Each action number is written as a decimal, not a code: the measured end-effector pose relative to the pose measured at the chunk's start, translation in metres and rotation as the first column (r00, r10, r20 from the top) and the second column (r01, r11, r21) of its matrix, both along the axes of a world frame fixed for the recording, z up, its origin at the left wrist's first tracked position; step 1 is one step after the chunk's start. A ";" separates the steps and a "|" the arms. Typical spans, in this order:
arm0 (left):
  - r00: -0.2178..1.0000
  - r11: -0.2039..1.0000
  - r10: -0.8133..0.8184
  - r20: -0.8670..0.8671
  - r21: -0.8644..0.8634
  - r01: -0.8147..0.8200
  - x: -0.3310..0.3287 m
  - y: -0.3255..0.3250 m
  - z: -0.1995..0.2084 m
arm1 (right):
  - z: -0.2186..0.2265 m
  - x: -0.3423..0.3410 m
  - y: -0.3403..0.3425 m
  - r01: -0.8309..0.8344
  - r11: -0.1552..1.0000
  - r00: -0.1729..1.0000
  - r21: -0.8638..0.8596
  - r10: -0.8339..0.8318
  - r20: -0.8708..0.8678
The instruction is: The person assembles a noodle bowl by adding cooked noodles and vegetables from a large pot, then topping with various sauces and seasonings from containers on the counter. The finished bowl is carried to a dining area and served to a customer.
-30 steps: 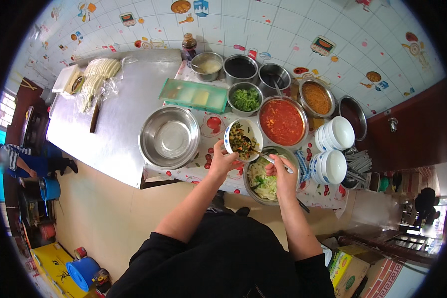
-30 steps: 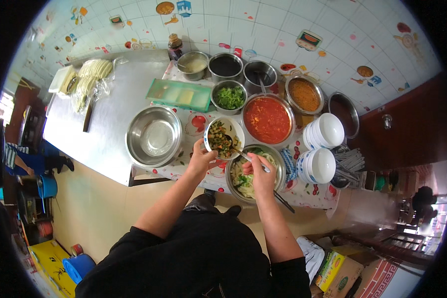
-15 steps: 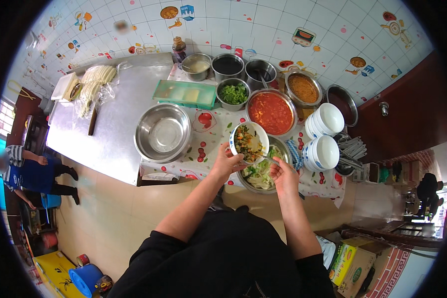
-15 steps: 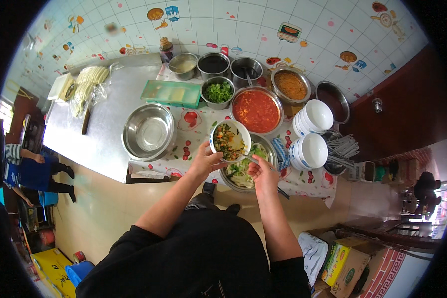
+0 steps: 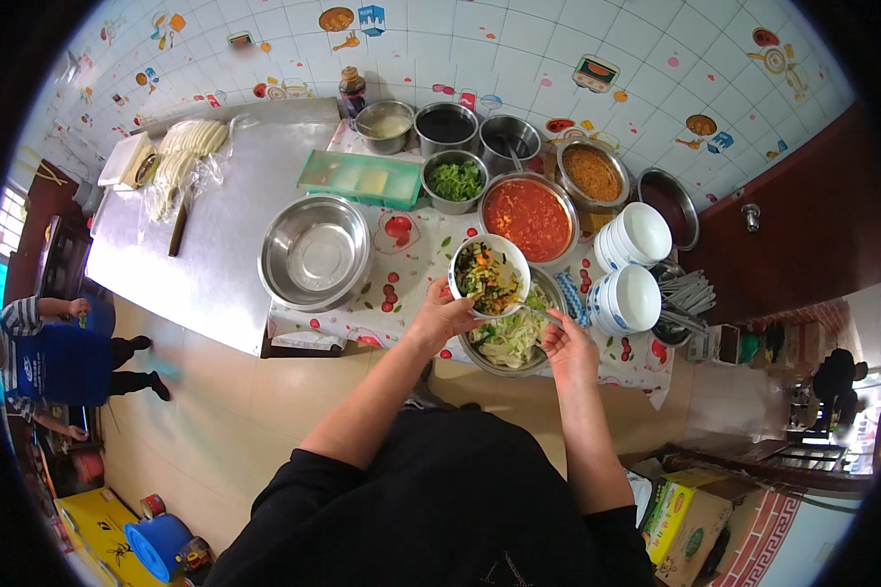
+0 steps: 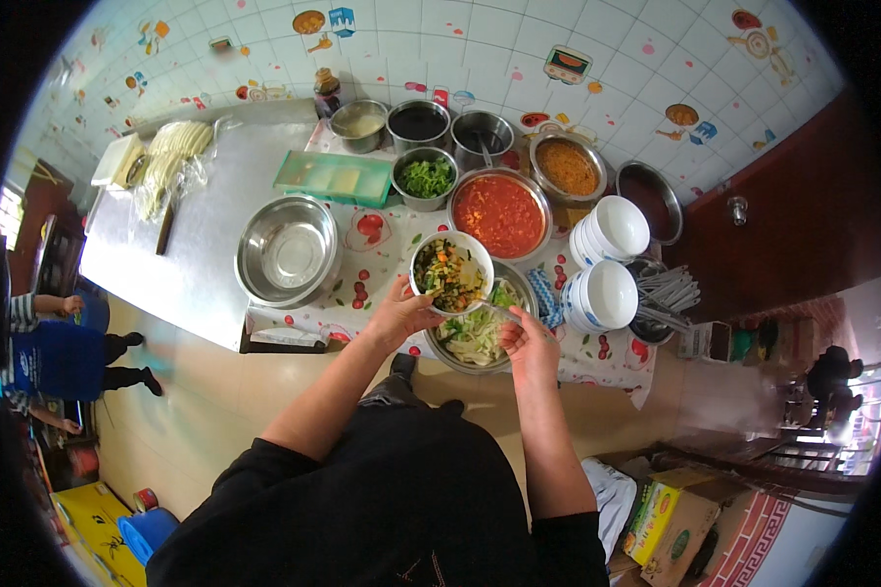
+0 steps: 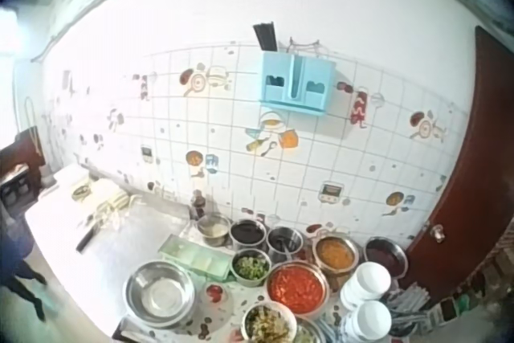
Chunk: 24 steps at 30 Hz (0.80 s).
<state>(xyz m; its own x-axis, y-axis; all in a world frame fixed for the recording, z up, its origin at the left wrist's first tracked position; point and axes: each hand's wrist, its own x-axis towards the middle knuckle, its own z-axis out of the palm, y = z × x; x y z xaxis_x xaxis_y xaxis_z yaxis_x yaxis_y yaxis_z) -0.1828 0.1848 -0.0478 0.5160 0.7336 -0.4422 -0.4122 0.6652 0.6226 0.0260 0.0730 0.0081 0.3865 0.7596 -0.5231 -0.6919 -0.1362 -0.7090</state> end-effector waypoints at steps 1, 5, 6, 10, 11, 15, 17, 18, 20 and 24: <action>1.000 1.000 -0.004 0.004 0.000 0.004 -0.002 0.000 -0.001 | 0.002 0.001 0.000 0.002 1.000 1.000 0.000 -0.002 0.010; 0.998 1.000 0.016 0.055 0.016 -0.017 -0.009 -0.001 -0.006 | 0.009 0.007 -0.002 -0.002 1.000 1.000 0.018 0.002 0.025; 0.997 0.999 0.032 0.064 0.009 -0.032 -0.011 0.000 -0.008 | 0.009 0.009 -0.002 -0.006 1.000 1.000 0.027 0.006 0.023; 0.996 0.997 0.078 0.044 0.005 -0.078 -0.022 0.000 -0.004 | 0.022 0.018 -0.012 0.026 0.999 0.997 0.034 -0.029 0.077; 0.995 0.996 0.093 0.024 0.004 -0.093 -0.027 0.002 -0.008 | 0.027 0.017 -0.014 0.039 0.999 0.994 0.029 -0.041 0.104; 0.986 0.986 0.169 -0.005 0.007 -0.169 -0.048 0.003 -0.005 | 0.037 0.015 -0.028 0.075 0.996 0.942 0.040 -0.084 0.324; 0.982 0.982 0.187 -0.029 0.014 -0.186 -0.057 0.002 -0.001 | 0.032 0.012 -0.036 0.046 0.999 0.889 0.010 -0.045 0.455; 0.981 0.981 0.191 -0.037 0.020 -0.191 -0.061 0.001 0.001 | 0.029 0.011 -0.040 0.031 1.000 0.856 -0.006 -0.023 0.516; 0.979 0.980 0.197 -0.051 0.036 -0.195 -0.069 -0.001 0.004 | 0.018 0.005 -0.049 0.004 0.999 0.805 -0.048 0.025 0.592; 0.966 0.968 0.250 -0.061 0.008 -0.250 -0.081 -0.008 -0.008 | -0.008 -0.017 -0.051 -0.110 0.990 0.679 -0.090 0.141 0.720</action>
<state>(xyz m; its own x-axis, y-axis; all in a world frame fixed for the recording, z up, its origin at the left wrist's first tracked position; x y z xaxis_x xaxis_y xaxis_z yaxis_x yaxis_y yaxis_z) -0.2639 0.1765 -0.0561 0.2884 0.8359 -0.4671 -0.5264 0.5459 0.6519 0.0086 0.0220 0.0003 0.5583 0.8161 -0.1493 0.0597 -0.2190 -0.9739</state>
